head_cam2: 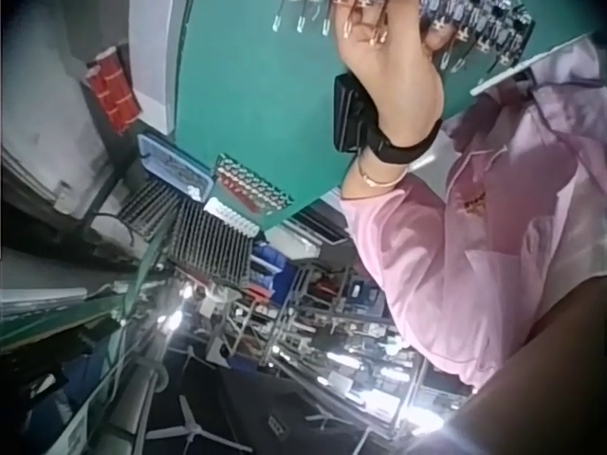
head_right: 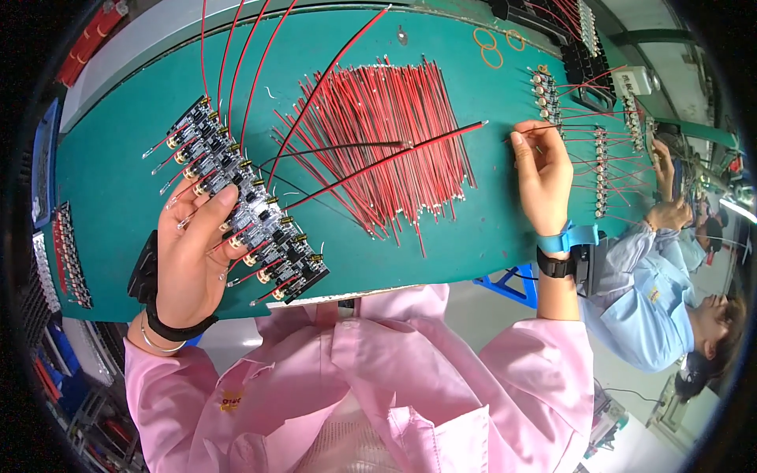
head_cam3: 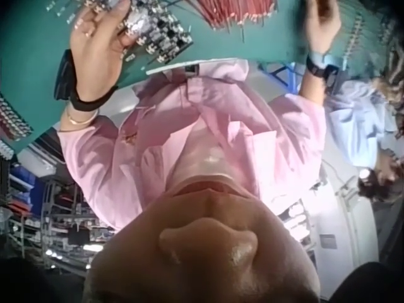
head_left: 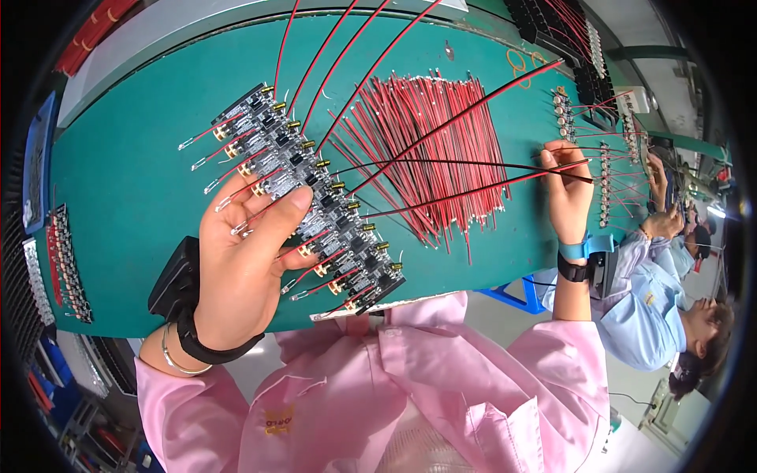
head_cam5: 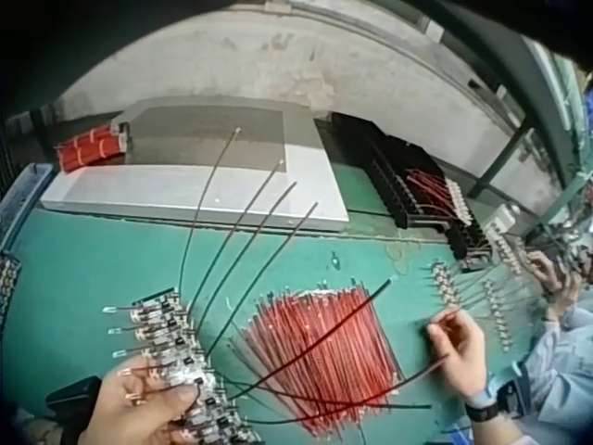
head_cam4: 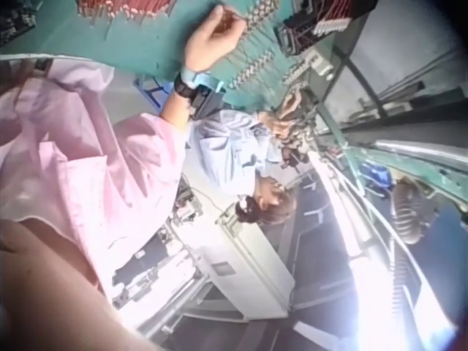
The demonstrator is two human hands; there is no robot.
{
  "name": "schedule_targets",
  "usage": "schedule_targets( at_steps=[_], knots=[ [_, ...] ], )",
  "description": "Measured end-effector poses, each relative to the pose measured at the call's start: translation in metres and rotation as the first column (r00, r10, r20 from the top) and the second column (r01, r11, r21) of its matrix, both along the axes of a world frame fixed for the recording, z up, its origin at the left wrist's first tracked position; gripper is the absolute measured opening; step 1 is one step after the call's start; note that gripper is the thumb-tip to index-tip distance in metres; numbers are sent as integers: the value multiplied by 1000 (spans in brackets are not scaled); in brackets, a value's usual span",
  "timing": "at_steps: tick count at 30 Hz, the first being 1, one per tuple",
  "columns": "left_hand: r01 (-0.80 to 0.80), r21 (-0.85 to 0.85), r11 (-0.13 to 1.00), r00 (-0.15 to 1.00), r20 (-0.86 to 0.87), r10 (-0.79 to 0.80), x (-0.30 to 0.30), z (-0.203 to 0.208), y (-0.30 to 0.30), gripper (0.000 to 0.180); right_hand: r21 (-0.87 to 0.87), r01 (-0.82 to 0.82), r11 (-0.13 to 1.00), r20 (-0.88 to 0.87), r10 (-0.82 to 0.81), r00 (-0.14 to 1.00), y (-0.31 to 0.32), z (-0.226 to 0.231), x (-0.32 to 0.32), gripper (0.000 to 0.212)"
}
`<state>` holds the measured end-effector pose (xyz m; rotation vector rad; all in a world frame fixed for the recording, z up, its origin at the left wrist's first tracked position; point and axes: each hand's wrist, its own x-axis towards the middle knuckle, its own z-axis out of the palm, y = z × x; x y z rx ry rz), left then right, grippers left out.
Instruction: The person picks up red and black wires from a pile and inserts them into a circuit board strip. After filling the strip with wires, the person places it on the table and picks up a new circuit board strip to continue the process.
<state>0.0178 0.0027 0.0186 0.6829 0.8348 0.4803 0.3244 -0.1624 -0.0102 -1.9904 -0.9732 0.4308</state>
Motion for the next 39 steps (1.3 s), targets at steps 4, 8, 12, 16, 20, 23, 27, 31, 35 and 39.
schedule_targets(
  at_steps=[4,8,12,16,20,23,27,31,35,39],
  knots=[
    [-4,-3,1000,1000,-9,4,-2,-1,0,25,-70,-14,997,128,23,992,-3,0,-3,11],
    [-6,-8,1000,1000,-19,6,-5,-3,0,25,-95,-27,995,236,49,971,-2,-1,-5,11],
    [-13,-7,1000,1000,-4,12,-7,-2,0,25,-137,-41,990,321,84,943,-3,3,-6,11],
    [-19,-10,1000,1000,-17,19,-7,0,0,25,-133,-30,991,180,54,982,-1,10,-11,14],
    [-10,-13,1000,1000,-9,10,-10,-4,1,26,-22,-7,1000,-220,2,976,13,32,-40,15],
    [-28,-19,999,1000,-4,28,-14,-7,2,27,60,-55,997,-442,76,894,33,39,-81,16],
    [-56,-15,998,998,15,56,-9,-2,1,28,134,-183,974,-609,226,760,54,50,-121,17],
    [-39,-18,999,999,31,40,-12,-3,4,29,209,-238,949,-621,317,717,64,42,-147,19],
    [-5,-15,1000,1000,4,5,-15,-4,5,28,242,-279,929,-567,369,736,68,38,-157,20],
    [-3,-2,1000,1000,-2,3,-15,-4,4,28,271,-280,921,-529,386,756,68,33,-159,20]
  ],
)
